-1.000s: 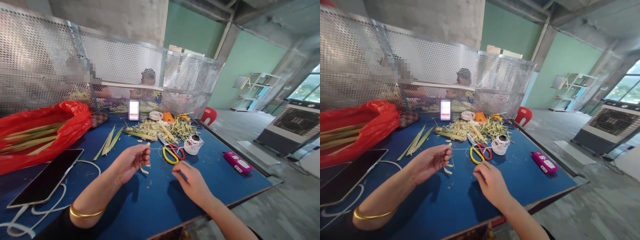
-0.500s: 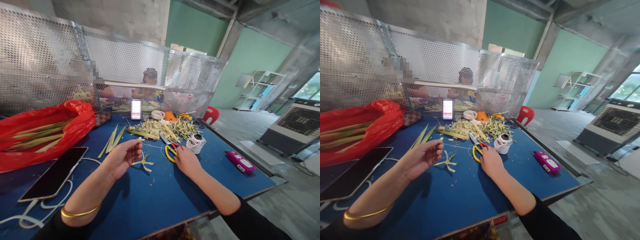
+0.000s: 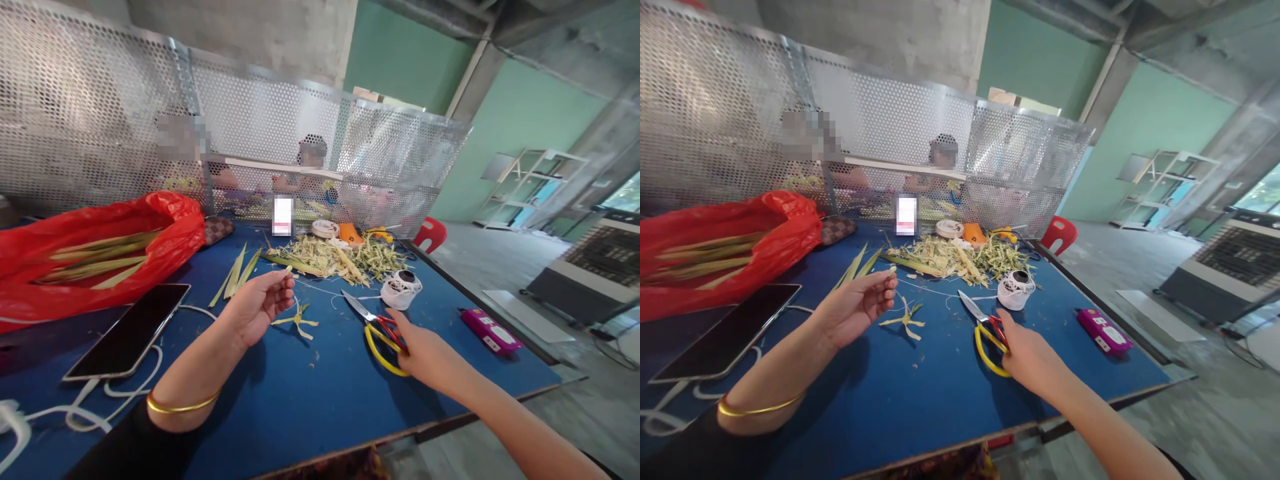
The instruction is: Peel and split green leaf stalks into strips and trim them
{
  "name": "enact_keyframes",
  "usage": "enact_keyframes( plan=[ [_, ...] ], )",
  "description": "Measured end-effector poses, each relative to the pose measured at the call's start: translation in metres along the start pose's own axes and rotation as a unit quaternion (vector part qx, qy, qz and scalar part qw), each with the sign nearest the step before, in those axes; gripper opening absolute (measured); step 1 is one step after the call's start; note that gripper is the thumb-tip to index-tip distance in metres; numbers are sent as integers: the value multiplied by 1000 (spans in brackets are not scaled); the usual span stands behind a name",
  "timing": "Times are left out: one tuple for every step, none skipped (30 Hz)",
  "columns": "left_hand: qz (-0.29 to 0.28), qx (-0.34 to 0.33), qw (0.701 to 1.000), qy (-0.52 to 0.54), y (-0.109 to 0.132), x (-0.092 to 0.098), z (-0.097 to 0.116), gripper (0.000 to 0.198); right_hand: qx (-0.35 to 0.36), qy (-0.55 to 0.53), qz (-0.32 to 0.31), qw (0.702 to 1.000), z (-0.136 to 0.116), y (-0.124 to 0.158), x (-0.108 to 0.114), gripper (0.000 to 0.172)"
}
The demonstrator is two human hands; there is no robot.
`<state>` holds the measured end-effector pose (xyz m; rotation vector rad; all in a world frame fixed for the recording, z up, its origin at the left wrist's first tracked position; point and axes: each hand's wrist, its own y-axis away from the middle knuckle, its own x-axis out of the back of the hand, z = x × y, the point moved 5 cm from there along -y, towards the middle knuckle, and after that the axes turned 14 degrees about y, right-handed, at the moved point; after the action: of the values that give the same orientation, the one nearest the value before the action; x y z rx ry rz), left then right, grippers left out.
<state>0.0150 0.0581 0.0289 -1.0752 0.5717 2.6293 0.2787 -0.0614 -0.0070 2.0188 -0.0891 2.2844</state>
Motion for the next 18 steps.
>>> enact_keyframes(
  plan=[
    [0,3,1000,1,1,-1,-1,11,-5,-13,5,1000,7,11,-2,75],
    [2,7,1000,1,2,-1,-1,11,-13,-25,4,1000,14,22,-5,76],
    [4,10,1000,1,2,-2,-2,11,-35,-40,-1,999,23,32,-7,73],
    [6,13,1000,2,3,-3,-3,11,-53,-71,-9,996,30,41,-9,68],
    [8,15,1000,2,5,-4,-3,12,-52,-126,-22,990,34,49,-10,63],
    [9,15,1000,1,6,-4,-3,13,-50,-197,-44,978,36,56,-11,58],
    [8,15,1000,1,7,-5,-3,13,-42,-280,-74,956,35,63,-12,54],
    [7,15,1000,-1,8,-5,-4,12,-44,-366,-106,924,33,70,-13,52],
    [5,14,1000,-2,9,-6,-4,11,-44,-441,-134,887,29,75,-12,52],
    [2,13,1000,-4,9,-6,-4,10,-47,-501,-152,851,25,79,-11,51],
    [-1,12,1000,-7,9,-5,-5,9,-46,-542,-162,823,20,82,-9,45],
    [-4,11,1000,-10,9,-5,-6,9,-43,-577,-166,799,15,83,-8,39],
    [-7,11,1000,-13,9,-4,-6,8,-43,-610,-164,774,10,83,-8,34],
    [-9,10,1000,-16,8,-3,-7,7,-42,-645,-163,746,5,82,-9,32],
    [-10,10,1000,-18,7,-2,-8,7,-45,-680,-163,713,1,80,-10,33],
    [-10,10,1000,-20,6,-1,-8,7,-49,-714,-162,679,-3,78,-12,35],
    [-11,11,1000,-21,6,-1,-9,6,-55,-742,-165,648,-6,75,-15,38],
    [-11,11,1000,-21,5,0,-9,6,-60,-762,-170,623,-9,73,-17,41]
  ],
)
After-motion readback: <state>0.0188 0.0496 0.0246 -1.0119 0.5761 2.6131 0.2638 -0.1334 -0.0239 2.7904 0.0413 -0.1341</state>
